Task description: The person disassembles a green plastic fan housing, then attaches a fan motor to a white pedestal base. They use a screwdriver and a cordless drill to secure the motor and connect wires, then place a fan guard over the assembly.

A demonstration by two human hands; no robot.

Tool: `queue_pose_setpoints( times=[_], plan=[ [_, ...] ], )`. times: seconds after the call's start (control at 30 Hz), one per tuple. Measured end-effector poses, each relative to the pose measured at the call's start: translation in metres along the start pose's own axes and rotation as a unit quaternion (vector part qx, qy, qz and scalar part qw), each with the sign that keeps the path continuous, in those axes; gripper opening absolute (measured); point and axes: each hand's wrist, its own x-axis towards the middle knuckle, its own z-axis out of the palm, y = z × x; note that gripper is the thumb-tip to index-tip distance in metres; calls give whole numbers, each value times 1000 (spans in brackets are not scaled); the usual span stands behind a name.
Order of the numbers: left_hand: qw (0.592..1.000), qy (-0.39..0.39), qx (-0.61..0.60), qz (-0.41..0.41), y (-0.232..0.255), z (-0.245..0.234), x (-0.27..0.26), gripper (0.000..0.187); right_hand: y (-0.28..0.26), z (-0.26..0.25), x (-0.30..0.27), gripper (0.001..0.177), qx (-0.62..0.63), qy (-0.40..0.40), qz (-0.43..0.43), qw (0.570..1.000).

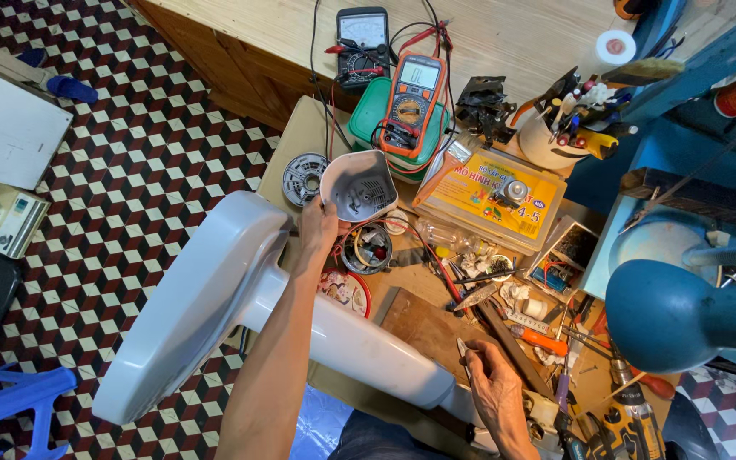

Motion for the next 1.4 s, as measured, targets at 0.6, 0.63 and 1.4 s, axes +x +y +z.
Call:
queue_pose_setpoints(
  times=[0.6,0.63,1.4],
  plan=[
    [996,20,-73,38,72,-28,-59,38,-18,10,12,32,-1,-10,-43,999],
    [995,17,-87,52,81,-30,-64,36,-17,8,10,32,-8,-9,-39,999],
    [943,-89,182,265,27,27,-218,23,56,-38,-21,31,79,90,-2,993]
  ],
)
